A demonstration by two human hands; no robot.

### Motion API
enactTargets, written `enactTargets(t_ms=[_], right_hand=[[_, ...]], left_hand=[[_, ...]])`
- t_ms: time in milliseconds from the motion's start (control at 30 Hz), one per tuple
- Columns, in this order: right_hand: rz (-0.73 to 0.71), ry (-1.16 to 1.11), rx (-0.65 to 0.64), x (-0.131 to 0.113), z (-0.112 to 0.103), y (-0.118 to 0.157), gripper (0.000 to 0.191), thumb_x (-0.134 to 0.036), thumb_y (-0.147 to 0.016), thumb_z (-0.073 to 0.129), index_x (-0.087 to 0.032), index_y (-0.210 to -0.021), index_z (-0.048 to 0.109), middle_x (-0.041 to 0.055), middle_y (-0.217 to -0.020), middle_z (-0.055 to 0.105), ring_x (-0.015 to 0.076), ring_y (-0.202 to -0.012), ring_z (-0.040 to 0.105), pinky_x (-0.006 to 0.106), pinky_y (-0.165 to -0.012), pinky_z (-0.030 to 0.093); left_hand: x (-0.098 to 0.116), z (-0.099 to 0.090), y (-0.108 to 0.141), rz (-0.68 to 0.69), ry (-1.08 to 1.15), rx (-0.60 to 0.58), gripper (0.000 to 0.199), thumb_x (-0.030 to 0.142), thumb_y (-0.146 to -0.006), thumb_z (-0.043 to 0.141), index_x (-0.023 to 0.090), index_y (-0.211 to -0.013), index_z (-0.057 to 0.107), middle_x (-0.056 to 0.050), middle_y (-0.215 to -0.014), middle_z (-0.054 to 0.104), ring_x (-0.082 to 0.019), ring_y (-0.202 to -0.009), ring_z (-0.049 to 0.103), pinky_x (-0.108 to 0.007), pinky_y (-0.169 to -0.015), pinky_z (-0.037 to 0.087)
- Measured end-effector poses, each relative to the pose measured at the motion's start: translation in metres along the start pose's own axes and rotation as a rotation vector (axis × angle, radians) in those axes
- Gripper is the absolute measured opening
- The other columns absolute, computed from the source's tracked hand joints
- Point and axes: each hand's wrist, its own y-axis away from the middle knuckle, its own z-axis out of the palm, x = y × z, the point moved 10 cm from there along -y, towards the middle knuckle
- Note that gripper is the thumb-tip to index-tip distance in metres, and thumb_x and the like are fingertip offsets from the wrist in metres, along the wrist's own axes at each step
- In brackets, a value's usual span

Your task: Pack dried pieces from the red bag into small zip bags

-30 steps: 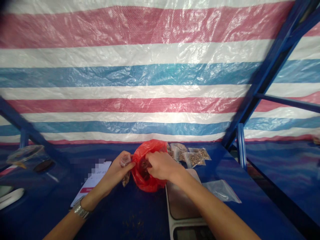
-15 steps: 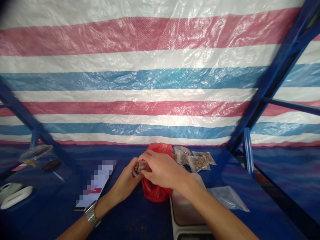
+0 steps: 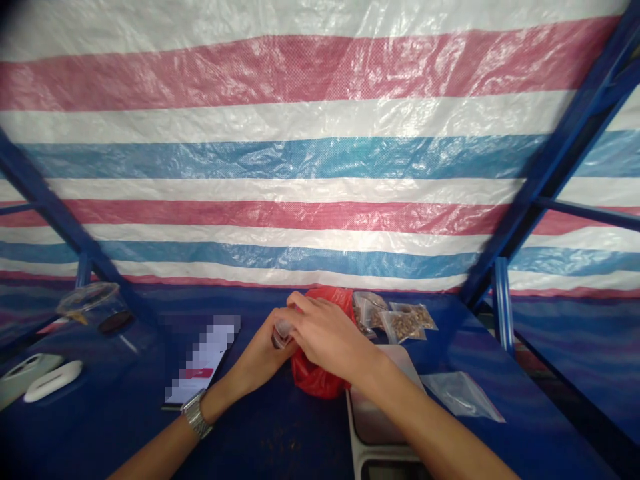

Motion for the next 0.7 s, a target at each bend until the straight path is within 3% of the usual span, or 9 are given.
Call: enactTargets(t_ms=[133,233,433,567,700], right_hand=[[0.066,-0.076,-0.022,0.008,-0.007,0.014,0.029,-0.012,-0.096,0.056,-0.023,-0.119,0.069,0.0071,-0.124,0.066,0.0224,-0.111,0.066,0.037,-0.102,0.051],[0.147,-0.105,-0.136,0.019,0.007,0.026,0.028,-0.008,-0.092,0.057,-0.023,-0.108,0.073,0.006,-0.117,0.07,0.0227,-0.112,0.066,0.035,-0.103,0.049],[0.302,0.011,-0.226,0.037,0.039,0.034,0.044,0.001,-0.084,0.052,-0.016,-0.116,0.077,0.0144,-0.124,0.07,0.0269,-0.121,0.064,0.041,-0.11,0.045],[0.32,0.083,-0.199,0.037,0.045,0.036,0.037,-0.006,-0.09,0.055,-0.016,-0.119,0.076,0.0157,-0.125,0.07,0.0295,-0.124,0.062,0.044,-0.113,0.044],[0.37,0.119,-0.163,0.037,0.047,0.039,0.029,-0.019,-0.095,0.062,-0.017,-0.121,0.074,0.0152,-0.129,0.071,0.0327,-0.127,0.061,0.05,-0.115,0.04]], left_hand=[[-0.007,-0.004,-0.002,-0.028,0.019,0.02,0.023,0.027,-0.089,0.071,0.022,-0.097,0.05,0.004,-0.084,0.057,-0.013,-0.073,0.054,-0.024,-0.067,0.043],[-0.006,-0.006,-0.002,-0.023,-0.017,0.006,0.021,0.016,-0.084,0.066,0.023,-0.09,0.047,0.007,-0.077,0.051,-0.012,-0.067,0.047,-0.023,-0.062,0.038],[0.008,-0.014,0.001,0.007,-0.229,0.075,0.026,0.004,-0.074,0.056,0.024,-0.084,0.043,0.006,-0.074,0.047,-0.014,-0.066,0.046,-0.024,-0.063,0.032],[0.016,-0.031,0.01,-0.071,-0.418,0.179,0.023,0.013,-0.08,0.063,0.025,-0.084,0.044,0.004,-0.072,0.054,-0.017,-0.062,0.051,-0.027,-0.061,0.029],[0.005,-0.028,0.022,-0.277,-0.34,0.016,0.026,0.036,-0.082,0.075,0.026,-0.081,0.051,0.003,-0.06,0.06,-0.019,-0.052,0.054,-0.027,-0.052,0.027]])
